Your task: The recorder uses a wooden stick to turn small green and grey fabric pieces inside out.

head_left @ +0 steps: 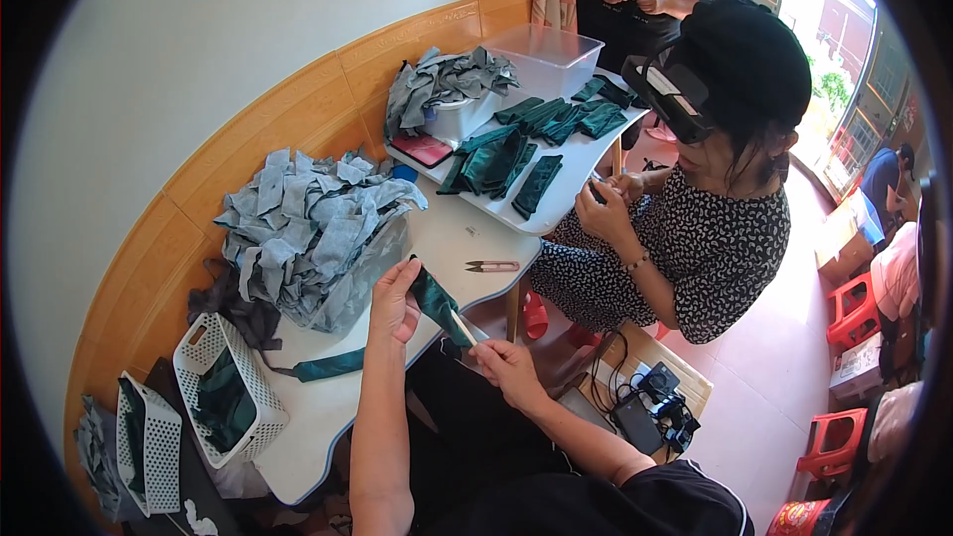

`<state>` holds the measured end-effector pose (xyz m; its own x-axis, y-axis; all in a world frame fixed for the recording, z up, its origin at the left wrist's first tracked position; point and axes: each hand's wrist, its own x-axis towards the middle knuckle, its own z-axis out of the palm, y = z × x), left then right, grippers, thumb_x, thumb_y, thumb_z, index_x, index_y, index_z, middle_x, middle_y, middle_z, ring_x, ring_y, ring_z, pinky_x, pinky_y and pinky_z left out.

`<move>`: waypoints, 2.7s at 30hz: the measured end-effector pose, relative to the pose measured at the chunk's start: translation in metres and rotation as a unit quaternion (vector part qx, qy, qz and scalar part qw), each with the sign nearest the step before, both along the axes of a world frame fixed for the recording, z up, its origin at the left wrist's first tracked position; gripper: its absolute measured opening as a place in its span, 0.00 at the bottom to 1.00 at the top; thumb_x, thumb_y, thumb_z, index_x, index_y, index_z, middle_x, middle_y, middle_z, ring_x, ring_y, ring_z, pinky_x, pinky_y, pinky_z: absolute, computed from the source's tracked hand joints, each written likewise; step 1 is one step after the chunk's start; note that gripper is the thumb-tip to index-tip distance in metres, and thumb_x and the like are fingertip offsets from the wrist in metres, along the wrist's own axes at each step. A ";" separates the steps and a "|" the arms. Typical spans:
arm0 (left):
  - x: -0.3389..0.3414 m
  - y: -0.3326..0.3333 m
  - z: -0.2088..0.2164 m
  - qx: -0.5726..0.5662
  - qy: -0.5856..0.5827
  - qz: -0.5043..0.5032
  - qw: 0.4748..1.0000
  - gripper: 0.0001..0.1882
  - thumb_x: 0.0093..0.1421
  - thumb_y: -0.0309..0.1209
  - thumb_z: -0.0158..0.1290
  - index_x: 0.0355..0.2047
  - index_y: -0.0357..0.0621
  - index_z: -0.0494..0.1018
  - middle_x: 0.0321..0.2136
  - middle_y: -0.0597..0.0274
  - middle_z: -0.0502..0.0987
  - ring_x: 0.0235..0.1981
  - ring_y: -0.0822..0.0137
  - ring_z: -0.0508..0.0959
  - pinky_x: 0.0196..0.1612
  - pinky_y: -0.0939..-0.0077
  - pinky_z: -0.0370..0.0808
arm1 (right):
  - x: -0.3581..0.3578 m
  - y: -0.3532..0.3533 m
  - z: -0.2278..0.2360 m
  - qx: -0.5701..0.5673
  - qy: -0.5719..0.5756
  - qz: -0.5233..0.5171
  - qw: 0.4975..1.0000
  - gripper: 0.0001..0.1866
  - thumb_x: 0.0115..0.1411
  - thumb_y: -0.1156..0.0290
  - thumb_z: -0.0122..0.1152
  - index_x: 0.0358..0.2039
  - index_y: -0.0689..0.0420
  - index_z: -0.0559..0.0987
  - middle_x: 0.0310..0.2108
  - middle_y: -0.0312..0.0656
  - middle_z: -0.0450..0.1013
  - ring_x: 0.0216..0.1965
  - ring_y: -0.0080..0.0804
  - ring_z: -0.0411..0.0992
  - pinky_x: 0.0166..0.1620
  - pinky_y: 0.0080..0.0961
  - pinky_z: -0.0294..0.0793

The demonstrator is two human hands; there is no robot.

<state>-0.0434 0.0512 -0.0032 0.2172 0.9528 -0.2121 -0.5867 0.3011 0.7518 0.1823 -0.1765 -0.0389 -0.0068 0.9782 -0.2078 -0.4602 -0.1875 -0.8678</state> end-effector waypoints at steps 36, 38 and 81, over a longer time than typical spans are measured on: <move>0.106 0.040 -0.021 -0.160 -0.162 0.073 0.971 0.20 0.76 0.45 0.89 0.51 0.48 0.91 0.42 0.57 0.93 0.42 0.54 0.94 0.55 0.49 0.98 | 0.011 0.041 -0.017 -0.089 0.238 0.028 0.967 0.15 0.97 0.59 0.72 0.58 0.59 0.90 0.42 0.26 0.76 0.27 0.10 0.61 0.27 0.17 0.53; 0.106 0.036 -0.009 -0.166 -0.160 0.068 0.971 0.20 0.77 0.46 0.88 0.51 0.48 0.92 0.42 0.57 0.93 0.42 0.54 0.94 0.55 0.49 0.98 | 0.007 0.039 -0.017 -0.090 0.268 0.042 0.958 0.15 0.97 0.59 0.73 0.57 0.60 0.90 0.41 0.26 0.76 0.28 0.10 0.62 0.28 0.18 0.54; -0.058 -0.045 0.020 -0.034 -0.010 0.062 0.997 0.11 0.83 0.25 0.79 0.61 0.49 0.94 0.54 0.65 0.98 0.53 0.64 0.97 0.60 0.57 0.93 | 0.066 0.078 -0.014 0.016 0.030 -0.026 0.999 0.11 0.81 0.70 0.88 0.56 0.50 0.91 0.35 0.20 0.75 0.30 0.14 0.64 0.34 0.22 0.59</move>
